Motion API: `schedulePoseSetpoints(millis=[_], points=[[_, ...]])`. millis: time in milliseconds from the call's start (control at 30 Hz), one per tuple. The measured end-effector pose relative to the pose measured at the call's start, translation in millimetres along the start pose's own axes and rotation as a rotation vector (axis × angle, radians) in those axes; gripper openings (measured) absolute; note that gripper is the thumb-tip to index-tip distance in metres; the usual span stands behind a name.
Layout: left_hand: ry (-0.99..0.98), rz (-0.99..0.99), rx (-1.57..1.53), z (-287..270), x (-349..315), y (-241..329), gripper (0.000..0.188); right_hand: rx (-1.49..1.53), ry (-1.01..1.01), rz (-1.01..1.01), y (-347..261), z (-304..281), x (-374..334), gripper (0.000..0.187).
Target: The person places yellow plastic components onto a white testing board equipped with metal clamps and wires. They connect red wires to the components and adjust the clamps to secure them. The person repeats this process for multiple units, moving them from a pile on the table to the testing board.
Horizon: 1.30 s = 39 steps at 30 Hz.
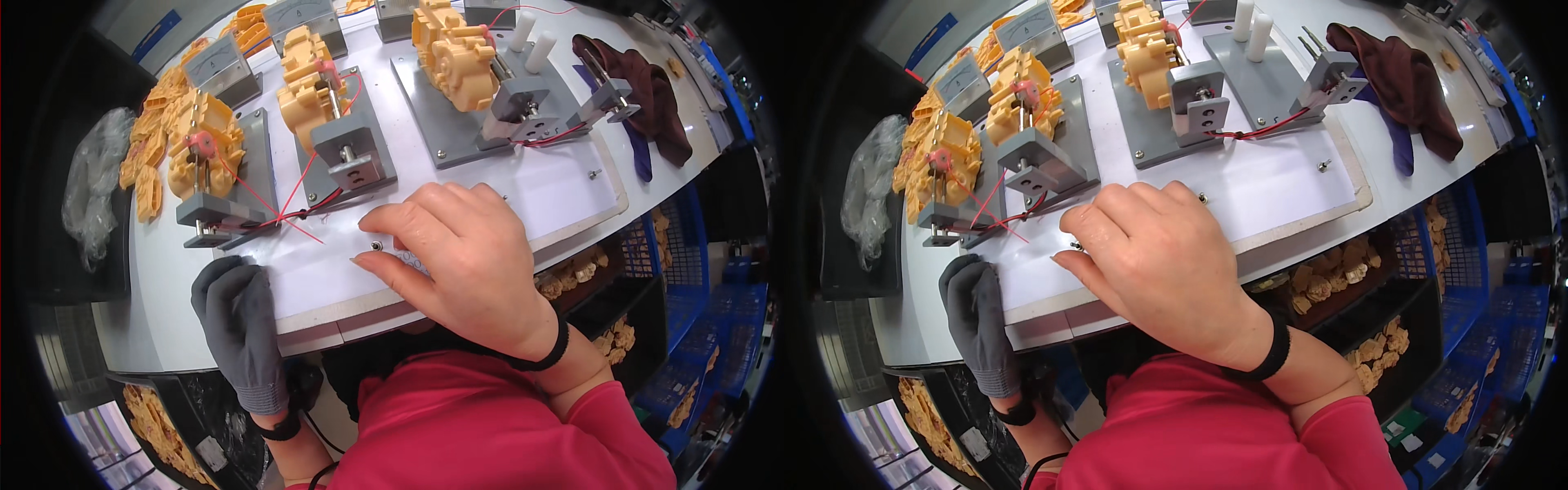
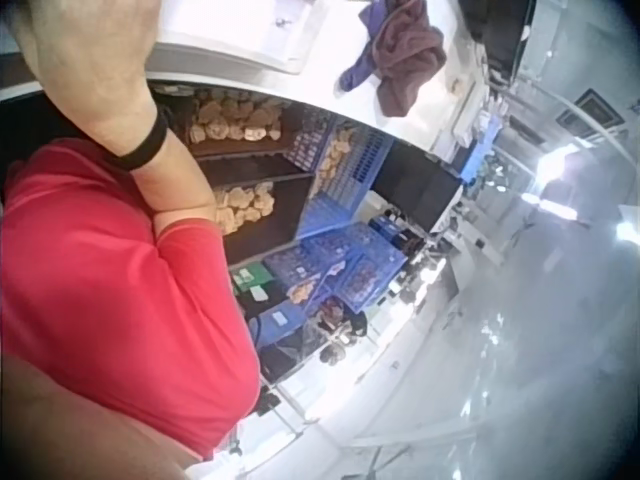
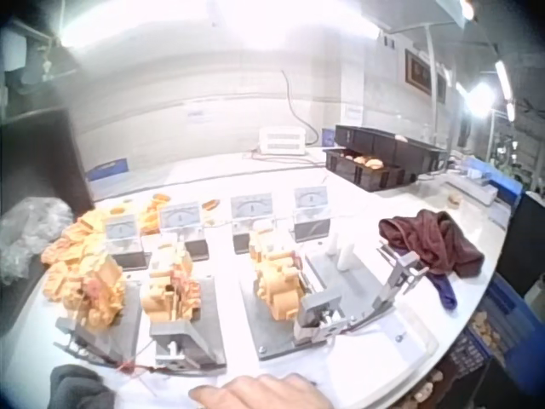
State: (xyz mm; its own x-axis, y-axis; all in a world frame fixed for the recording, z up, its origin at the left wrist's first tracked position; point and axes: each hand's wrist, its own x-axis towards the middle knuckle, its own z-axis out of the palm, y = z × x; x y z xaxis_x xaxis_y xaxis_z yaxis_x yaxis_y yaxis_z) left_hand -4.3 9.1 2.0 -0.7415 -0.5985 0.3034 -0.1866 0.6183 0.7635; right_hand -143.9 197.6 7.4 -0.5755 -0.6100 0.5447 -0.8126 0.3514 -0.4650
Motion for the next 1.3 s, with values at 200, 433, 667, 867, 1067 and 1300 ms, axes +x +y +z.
schedulePoseSetpoints(millis=[200,433,667,867,1067,1300], points=[[-0.018,0.023,0.015,0.2,-1.4,-3.9,0.017,-0.011,0.005,-0.009,1.1,0.5,-0.5,0.026],[-0.011,0.002,-0.028,0.5,-1.6,-2.8,0.015,-0.019,0.003,0.003,-0.7,0.7,0.8,0.024],[0.009,0.034,0.017,1.2,0.4,-3.0,0.018,-0.025,-0.007,0.03,-0.9,0.4,3.0,0.021],[0.053,0.139,0.028,-1.1,-1.7,-15.3,0.021,-0.044,-0.053,0.092,-14.8,1.7,3.1,0.018],[0.054,0.199,0.078,-4.1,3.9,-7.5,0.015,0.02,-0.07,0.201,-12.8,0.6,-5.0,0.018],[0.086,0.225,0.051,-0.8,4.3,-13.2,0.014,0.031,-0.093,0.178,-9.9,1.4,-3.5,0.019]])
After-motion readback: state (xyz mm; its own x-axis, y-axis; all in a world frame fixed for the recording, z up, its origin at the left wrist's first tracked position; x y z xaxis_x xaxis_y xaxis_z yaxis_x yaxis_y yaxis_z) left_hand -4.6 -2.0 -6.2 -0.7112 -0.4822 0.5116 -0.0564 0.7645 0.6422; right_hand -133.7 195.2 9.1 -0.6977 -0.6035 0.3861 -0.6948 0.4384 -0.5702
